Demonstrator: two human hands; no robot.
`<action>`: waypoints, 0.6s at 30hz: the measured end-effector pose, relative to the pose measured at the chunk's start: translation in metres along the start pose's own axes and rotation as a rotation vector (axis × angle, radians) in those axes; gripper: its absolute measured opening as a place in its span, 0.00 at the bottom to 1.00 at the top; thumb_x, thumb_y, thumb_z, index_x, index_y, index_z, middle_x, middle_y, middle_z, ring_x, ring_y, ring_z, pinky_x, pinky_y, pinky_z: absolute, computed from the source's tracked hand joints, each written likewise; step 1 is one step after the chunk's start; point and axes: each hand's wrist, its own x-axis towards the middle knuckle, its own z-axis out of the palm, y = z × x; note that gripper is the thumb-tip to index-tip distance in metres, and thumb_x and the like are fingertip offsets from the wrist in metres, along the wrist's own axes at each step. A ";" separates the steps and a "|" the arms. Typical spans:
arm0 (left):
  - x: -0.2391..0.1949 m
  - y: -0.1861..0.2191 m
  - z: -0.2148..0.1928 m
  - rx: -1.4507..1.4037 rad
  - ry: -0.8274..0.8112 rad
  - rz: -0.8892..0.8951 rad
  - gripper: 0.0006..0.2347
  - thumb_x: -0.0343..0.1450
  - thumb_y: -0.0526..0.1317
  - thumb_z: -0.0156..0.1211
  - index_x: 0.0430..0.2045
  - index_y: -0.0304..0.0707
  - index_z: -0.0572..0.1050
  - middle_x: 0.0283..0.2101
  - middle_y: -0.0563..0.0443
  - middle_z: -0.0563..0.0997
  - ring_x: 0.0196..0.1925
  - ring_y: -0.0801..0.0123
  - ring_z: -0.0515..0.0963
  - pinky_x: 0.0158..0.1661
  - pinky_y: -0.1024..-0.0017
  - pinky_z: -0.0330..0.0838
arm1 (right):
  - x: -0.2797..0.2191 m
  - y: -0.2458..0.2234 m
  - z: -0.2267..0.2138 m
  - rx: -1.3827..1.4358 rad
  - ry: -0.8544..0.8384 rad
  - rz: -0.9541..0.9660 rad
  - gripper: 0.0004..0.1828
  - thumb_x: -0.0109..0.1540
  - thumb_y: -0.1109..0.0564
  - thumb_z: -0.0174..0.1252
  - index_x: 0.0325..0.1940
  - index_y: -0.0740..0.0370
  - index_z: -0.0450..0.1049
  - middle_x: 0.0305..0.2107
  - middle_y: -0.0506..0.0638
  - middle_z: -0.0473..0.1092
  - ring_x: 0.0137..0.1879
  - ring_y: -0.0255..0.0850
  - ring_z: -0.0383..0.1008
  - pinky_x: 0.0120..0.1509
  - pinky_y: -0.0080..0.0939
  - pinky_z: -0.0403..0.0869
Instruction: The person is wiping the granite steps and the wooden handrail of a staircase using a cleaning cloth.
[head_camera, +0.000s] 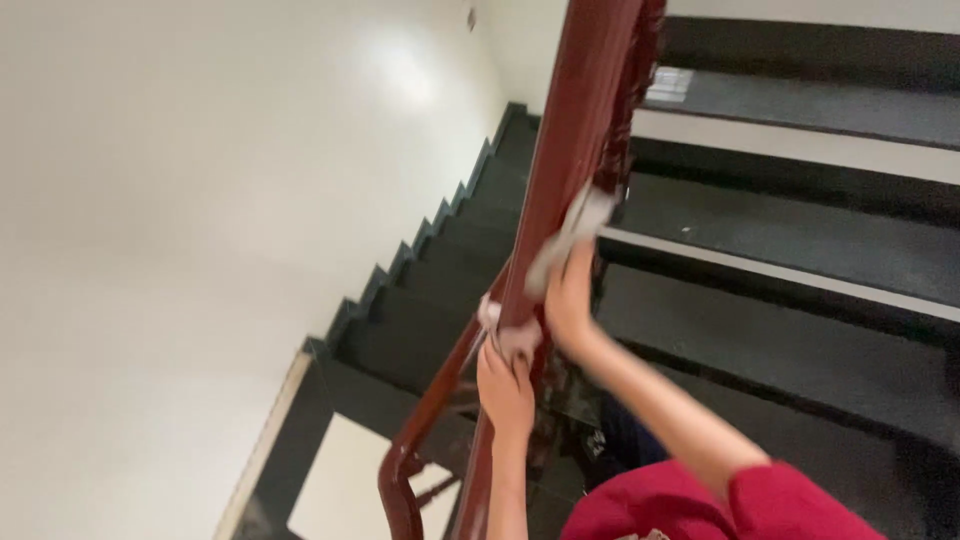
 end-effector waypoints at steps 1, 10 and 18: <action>-0.007 0.001 -0.008 0.068 -0.013 0.046 0.26 0.75 0.40 0.53 0.67 0.23 0.57 0.65 0.28 0.67 0.65 0.39 0.69 0.61 0.54 0.65 | -0.039 -0.004 0.000 0.032 -0.093 0.037 0.32 0.73 0.62 0.41 0.79 0.75 0.40 0.77 0.74 0.41 0.81 0.68 0.42 0.82 0.56 0.46; -0.042 -0.001 -0.008 0.383 -0.107 -0.058 0.36 0.69 0.42 0.64 0.67 0.22 0.50 0.70 0.28 0.54 0.70 0.35 0.57 0.63 0.48 0.58 | -0.046 -0.018 -0.028 -0.205 -0.435 -0.247 0.30 0.63 0.56 0.53 0.63 0.78 0.56 0.63 0.85 0.49 0.68 0.80 0.56 0.69 0.66 0.66; 0.099 0.113 -0.012 0.157 -0.070 0.002 0.42 0.64 0.46 0.71 0.69 0.28 0.52 0.67 0.30 0.60 0.67 0.38 0.64 0.62 0.48 0.61 | 0.224 -0.088 -0.041 -0.503 -0.199 -0.646 0.22 0.70 0.54 0.51 0.61 0.74 0.74 0.61 0.65 0.68 0.70 0.57 0.65 0.79 0.62 0.56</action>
